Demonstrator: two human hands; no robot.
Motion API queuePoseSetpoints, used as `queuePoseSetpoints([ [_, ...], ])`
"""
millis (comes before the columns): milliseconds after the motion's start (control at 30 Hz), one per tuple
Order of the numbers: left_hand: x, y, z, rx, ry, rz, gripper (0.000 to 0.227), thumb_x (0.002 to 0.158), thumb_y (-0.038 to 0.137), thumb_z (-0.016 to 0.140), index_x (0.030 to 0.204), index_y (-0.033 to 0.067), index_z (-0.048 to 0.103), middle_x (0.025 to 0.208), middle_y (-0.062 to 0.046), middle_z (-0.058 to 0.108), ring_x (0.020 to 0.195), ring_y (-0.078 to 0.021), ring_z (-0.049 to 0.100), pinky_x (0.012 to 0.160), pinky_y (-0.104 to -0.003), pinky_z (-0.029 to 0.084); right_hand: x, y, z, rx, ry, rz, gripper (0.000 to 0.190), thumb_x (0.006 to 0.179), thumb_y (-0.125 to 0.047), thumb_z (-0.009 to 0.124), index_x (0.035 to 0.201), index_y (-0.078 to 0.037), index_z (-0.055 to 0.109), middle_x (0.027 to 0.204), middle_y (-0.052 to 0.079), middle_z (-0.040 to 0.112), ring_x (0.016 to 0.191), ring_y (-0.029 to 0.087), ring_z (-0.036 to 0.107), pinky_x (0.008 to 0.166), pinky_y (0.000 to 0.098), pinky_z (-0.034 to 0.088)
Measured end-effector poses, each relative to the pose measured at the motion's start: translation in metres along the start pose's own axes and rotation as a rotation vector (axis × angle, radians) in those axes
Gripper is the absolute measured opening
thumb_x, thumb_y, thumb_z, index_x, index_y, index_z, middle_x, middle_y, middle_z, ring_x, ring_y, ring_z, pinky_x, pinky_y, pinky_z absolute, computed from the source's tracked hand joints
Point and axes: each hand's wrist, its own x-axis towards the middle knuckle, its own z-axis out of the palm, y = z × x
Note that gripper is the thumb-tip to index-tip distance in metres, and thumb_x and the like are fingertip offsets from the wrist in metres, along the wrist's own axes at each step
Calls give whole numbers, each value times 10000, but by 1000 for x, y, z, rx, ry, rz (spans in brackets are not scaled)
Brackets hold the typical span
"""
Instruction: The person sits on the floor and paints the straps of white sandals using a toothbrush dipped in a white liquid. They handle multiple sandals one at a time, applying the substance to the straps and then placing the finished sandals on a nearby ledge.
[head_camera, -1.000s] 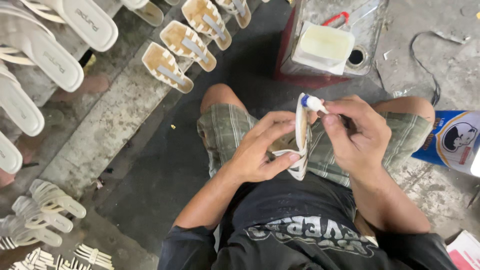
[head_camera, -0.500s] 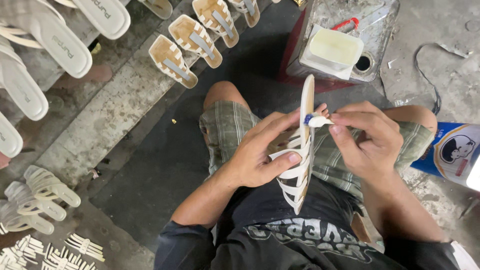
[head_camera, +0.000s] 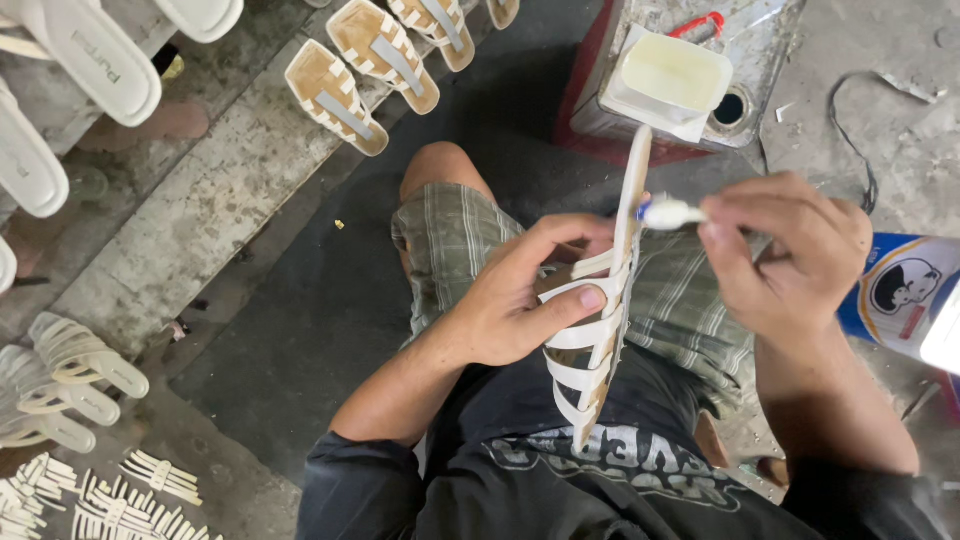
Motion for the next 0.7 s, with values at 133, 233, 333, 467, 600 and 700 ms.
queuePoseSetpoints([
  [133,1,-1,-2,145,-13,81,241,1072,159,656,1280,52,599,1167,-80,653,1084,-173,674,967,-290,541,2,-8,3,67,-19,87,86,1000,-22,776,997,-3,692,977,117,736,785,161,701,678,231,514],
  [233,-2,0,-4,144,11,132,201,1081,142,647,1259,58,604,1183,-87,654,1111,-179,668,988,-296,531,2,-11,2,-18,-56,37,105,925,-18,794,924,-41,691,918,101,740,713,161,676,629,242,435],
  [333,-2,1,-5,174,19,156,196,1078,137,643,1253,60,605,1178,-87,657,1116,-183,668,993,-294,526,1,-9,1,-71,-68,-39,134,869,-11,799,897,-66,680,897,98,736,703,180,675,576,245,400],
  [467,-1,3,-3,148,29,130,183,1087,142,640,1248,61,611,1144,-78,659,1075,-171,667,967,-284,526,-3,-3,1,15,-74,-36,125,911,-28,792,944,-87,686,950,84,736,688,150,689,586,219,445],
  [600,-2,2,-1,133,48,95,189,1095,152,637,1254,54,611,1124,-64,652,1048,-137,653,940,-265,522,-12,-1,5,41,-48,-36,138,865,14,786,931,-52,685,952,128,722,771,213,691,627,266,483],
  [700,-3,0,1,25,64,20,199,1097,160,629,1257,45,608,1115,-53,640,1038,-108,633,970,-274,523,-18,-4,8,124,-47,0,158,855,45,774,965,-24,684,990,169,698,834,254,698,692,295,550],
])
